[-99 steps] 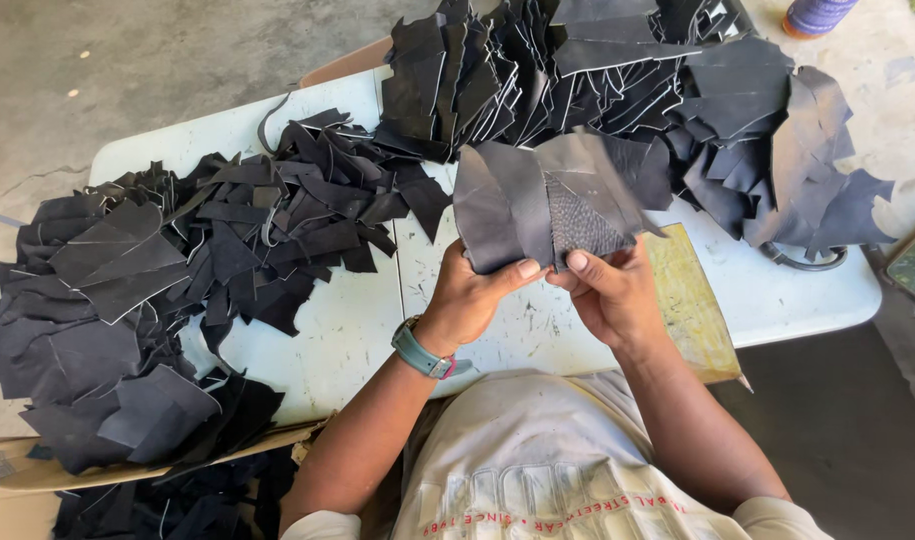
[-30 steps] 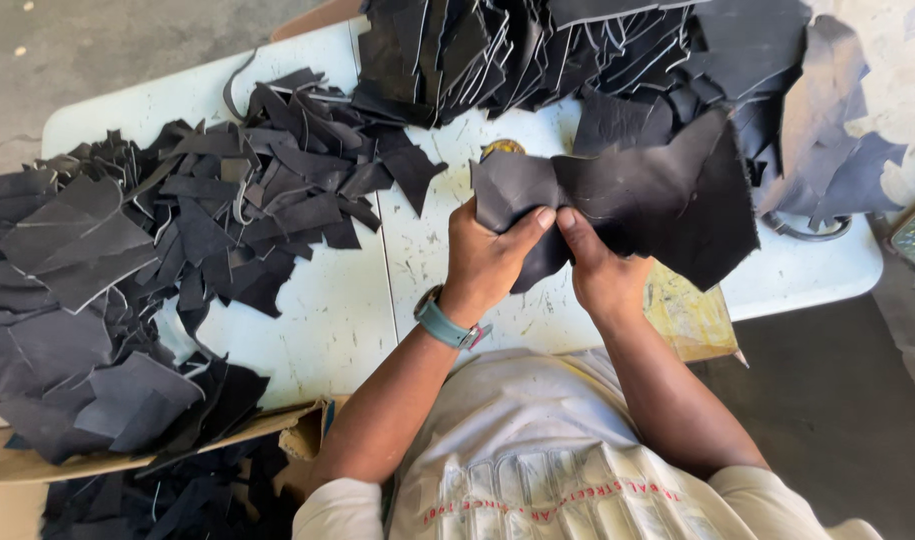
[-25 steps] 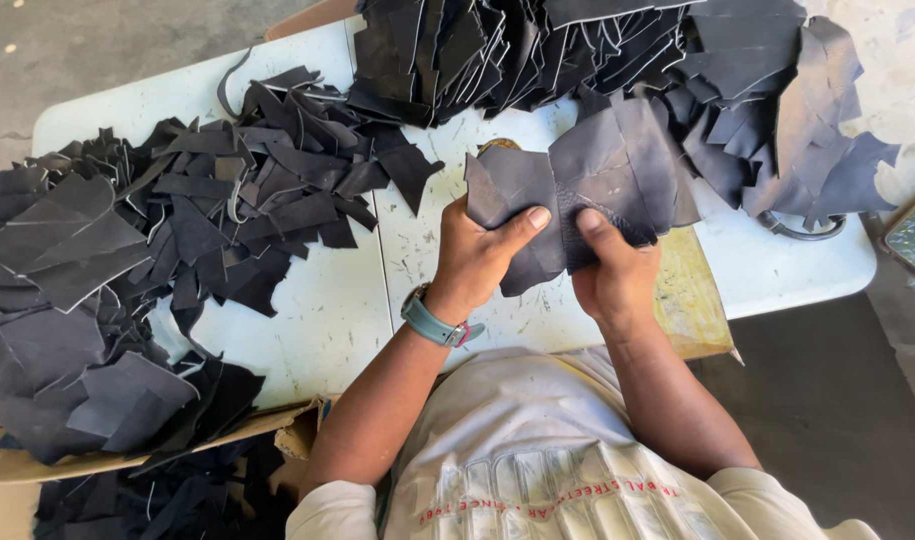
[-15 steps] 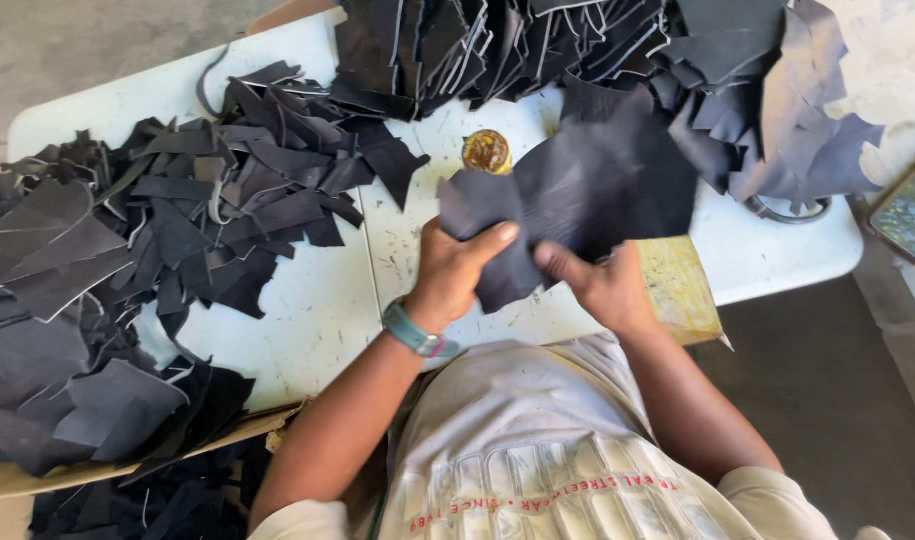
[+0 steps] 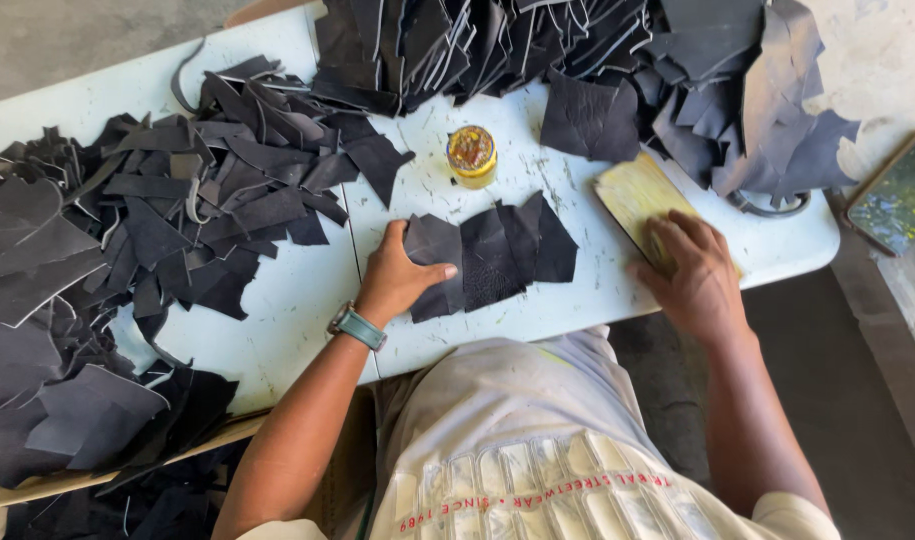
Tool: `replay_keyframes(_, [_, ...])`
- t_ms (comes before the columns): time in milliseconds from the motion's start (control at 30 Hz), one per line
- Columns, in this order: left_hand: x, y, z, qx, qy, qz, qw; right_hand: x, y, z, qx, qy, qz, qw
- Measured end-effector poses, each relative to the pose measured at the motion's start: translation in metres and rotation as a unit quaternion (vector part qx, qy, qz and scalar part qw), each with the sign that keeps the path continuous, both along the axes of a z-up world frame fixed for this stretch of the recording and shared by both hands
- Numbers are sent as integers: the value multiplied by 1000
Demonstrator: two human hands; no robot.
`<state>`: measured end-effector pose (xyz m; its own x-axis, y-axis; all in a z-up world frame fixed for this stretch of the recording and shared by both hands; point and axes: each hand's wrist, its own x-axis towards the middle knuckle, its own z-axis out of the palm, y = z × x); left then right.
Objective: The person applies a yellow adhesive to the edges of black leather pieces using a small brush. They then press the pieces together to bond them, using a wooden block to apply pressure. The person also uses a pencil to mark the leather pieces during the process.
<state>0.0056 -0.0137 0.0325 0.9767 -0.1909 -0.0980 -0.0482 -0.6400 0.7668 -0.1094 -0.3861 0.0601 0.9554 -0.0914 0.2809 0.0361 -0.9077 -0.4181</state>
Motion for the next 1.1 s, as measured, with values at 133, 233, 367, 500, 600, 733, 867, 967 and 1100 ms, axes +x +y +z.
replay_keyframes(133, [4, 10, 15, 27, -17, -30, 999, 19, -17, -13, -45, -68, 86, 993])
replay_keyframes(233, [4, 14, 30, 83, 68, -16, 994, 33, -14, -5, -97, -112, 111, 983])
replay_keyframes(367, [4, 21, 37, 96, -11, -12, 995, 42, -12, 12, -114, -182, 90, 972])
replay_keyframes(500, [-1, 15, 41, 17, -174, -5, 985, 39, -8, 30, -88, -262, 96, 956])
replay_keyframes(600, [-5, 1, 57, -297, 51, -20, 953, 28, 7, 45, -90, -325, 144, 930])
replay_keyframes(733, [2, -4, 72, -562, 317, -65, 761, 27, 52, 54, -131, -316, 278, 898])
replay_keyframes(867, [12, 2, 39, -338, 234, -69, 909, 33, 86, 50, -134, -194, 373, 897])
replay_keyframes(967, [19, 19, 6, -147, 196, -27, 969, 36, 68, 41, 37, -105, 319, 941])
replay_keyframes(1100, [36, 40, -14, -265, 159, -39, 950, 24, 11, 26, -53, -47, 67, 995])
